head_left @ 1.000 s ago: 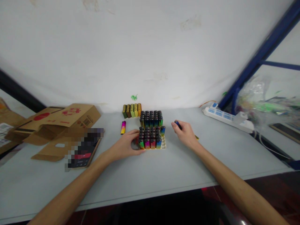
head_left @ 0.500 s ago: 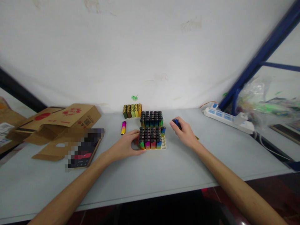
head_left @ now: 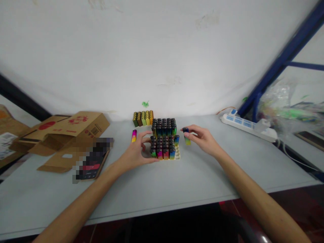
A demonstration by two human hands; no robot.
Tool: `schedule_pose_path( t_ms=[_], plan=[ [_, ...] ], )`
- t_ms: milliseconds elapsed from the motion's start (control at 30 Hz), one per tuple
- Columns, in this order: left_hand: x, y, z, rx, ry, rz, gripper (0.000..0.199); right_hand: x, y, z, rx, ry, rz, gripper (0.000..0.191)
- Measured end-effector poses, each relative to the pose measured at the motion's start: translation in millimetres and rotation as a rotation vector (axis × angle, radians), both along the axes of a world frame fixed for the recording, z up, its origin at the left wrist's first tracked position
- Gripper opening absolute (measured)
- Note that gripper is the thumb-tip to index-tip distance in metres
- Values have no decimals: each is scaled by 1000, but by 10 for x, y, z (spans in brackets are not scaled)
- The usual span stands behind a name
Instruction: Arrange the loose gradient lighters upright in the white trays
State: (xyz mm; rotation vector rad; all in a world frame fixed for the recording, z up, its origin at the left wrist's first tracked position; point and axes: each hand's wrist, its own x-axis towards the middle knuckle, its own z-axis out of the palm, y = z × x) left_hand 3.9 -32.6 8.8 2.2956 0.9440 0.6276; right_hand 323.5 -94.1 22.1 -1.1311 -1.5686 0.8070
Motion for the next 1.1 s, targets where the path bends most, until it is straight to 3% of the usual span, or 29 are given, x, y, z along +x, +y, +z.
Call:
schedule_pose_path(
  t_ms=[133,267,633,867,1100],
  plan=[
    [23,-15,-9,55,1,-69,105,-5,-18,8,-66,27,55,40],
    [49,-42,1,102,61,-115,84,-37,-16,-65,-90,8,84,38],
    [87,-89,67,49,60,-97,79,-59,-13,-134,73,-339,82,26],
    [76,-69,21,92,89,-103,102,-153,-20,-143,22,-328,4,19],
    [102,-74,12,56,64,-84,106,-70,-8,-98,14,-423,81,22]
  ],
)
